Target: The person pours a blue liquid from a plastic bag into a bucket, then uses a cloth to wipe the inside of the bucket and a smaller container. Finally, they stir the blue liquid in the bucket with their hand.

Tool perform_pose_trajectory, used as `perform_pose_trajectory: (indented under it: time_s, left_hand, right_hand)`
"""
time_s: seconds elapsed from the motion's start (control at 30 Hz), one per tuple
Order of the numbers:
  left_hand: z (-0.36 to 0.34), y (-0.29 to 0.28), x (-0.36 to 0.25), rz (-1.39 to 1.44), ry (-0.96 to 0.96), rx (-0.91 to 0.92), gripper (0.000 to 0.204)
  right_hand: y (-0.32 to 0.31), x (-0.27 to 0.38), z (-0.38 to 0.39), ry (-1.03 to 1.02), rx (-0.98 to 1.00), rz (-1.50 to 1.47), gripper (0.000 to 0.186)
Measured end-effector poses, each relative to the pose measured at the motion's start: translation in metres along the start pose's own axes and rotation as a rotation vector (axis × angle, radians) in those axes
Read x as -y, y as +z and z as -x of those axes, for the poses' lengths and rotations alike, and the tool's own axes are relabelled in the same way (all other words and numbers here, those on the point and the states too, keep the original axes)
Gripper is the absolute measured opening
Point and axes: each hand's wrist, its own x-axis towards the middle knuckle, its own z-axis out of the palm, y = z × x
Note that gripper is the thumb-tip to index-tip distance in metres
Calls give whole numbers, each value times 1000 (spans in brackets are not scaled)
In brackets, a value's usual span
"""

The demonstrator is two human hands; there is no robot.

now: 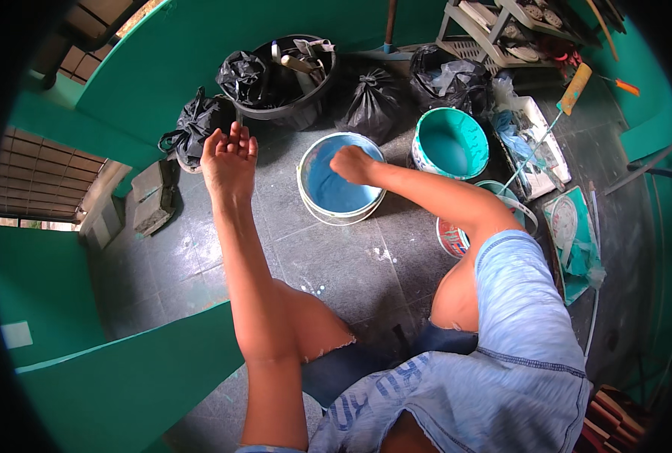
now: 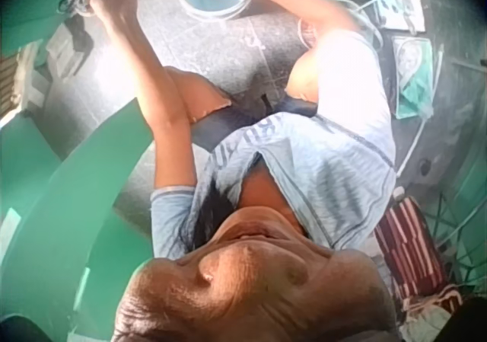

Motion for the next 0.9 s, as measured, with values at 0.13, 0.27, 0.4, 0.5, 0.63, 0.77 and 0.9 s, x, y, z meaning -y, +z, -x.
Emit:
perform_pose_trajectory:
  time_s: [0.13, 0.27, 0.4, 0.5, 0.63, 0.77, 0.9]
  left_hand:
    - [1, 0, -2, -7, 10, -13, 15]
    - [-2, -4, -4, -3, 17, -9, 15]
    - [-5, 3, 3, 1, -3, 24, 17]
    - [-1, -3, -1, -1, 19, -27, 18]
    - [1, -1, -2, 0, 13, -30, 17]
    - [1, -2, -2, -4, 14, -15, 16]
    - [1, -1, -1, -15, 19, -31, 15]
  right_hand:
    - [-1, 4, 9, 238, 376, 93, 11]
    - [-3, 8, 7, 120, 645, -188, 13]
    - [26, -11, 17, 241, 68, -609, 11]
    - [6, 0, 3, 367, -47, -385, 14]
    - [1, -3, 11, 208, 64, -170, 20]
    - [-3, -2, 7, 204, 189, -285, 17]
    - [-10, 0, 10, 203, 489, -327, 12]
